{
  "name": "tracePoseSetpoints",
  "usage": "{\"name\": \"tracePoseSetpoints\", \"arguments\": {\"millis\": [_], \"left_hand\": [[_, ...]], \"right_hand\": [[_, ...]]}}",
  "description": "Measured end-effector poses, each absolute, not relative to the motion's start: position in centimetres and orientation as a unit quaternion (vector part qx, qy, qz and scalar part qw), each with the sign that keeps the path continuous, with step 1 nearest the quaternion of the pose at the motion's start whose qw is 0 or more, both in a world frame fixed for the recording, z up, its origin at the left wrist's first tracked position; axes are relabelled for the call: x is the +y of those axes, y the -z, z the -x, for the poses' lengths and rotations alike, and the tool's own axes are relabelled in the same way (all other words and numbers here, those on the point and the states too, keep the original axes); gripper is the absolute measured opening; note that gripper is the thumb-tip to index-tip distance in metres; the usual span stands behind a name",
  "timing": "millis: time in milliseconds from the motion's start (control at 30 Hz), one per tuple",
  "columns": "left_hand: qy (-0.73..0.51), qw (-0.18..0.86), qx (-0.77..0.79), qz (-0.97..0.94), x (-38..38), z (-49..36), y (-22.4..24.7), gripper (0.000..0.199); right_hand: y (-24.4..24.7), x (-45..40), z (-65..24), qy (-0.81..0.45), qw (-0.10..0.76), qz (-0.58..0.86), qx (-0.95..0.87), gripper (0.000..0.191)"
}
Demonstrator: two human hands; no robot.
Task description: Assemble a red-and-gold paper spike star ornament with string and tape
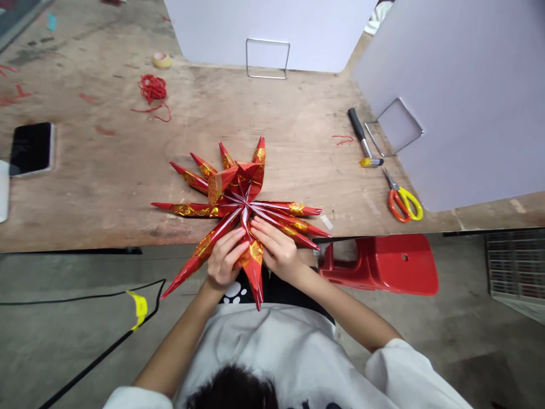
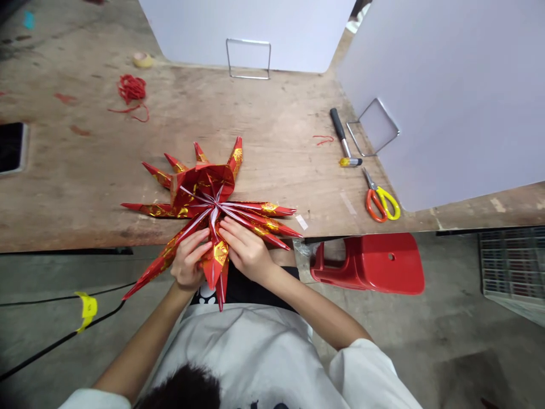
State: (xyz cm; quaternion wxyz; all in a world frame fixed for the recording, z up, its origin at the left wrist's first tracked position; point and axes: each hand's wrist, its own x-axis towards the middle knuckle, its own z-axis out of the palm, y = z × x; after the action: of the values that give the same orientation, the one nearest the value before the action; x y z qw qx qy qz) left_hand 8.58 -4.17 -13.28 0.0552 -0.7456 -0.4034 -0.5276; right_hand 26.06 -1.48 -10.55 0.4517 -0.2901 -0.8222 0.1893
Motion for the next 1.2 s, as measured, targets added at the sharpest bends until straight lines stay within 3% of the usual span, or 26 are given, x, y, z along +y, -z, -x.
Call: {"name": "tracePoseSetpoints", "arguments": {"millis": [133,333,533,733,967,1100,1200], "left_hand": [[0.532,0.072,-0.436,0.722,-4.0,-9.5,13.6,0.048],[0.517,0.014,-0.501,0.694,-4.5,-10.8,12.7,0.05],[0.578,-0.06,-0.47,0.665,-3.6,-10.8,11.5,0.034],[0.626,-0.028,-0.546,0.556,-2.0,-11.2,11.1,0.009],[0.638,-0.018,-0.651,0.411,-0.7,-13.0,10.4,0.024],[0.659,-0.014,-0.622,0.423,-0.3,-12.8,10.2,0.029],[0.68,-0.078,-0.563,0.462,-0.3,-12.3,10.5,0.031]], "right_hand": [[10.5,-1.3,-25.7,-0.214,0.491,0.275,-0.798,0.04],[10.2,-1.1,-25.5,-0.265,0.515,0.303,-0.757,0.033],[9.5,-0.6,-25.4,-0.296,0.508,0.299,-0.752,0.027],[8.4,-0.3,-24.4,-0.36,0.521,0.409,-0.657,0.013],[7.3,0.1,-22.5,-0.341,0.547,0.471,-0.602,0.013],[6.9,0.1,-22.1,-0.307,0.555,0.474,-0.611,0.013],[7.0,0.5,-22.4,-0.317,0.563,0.469,-0.602,0.014]]}}
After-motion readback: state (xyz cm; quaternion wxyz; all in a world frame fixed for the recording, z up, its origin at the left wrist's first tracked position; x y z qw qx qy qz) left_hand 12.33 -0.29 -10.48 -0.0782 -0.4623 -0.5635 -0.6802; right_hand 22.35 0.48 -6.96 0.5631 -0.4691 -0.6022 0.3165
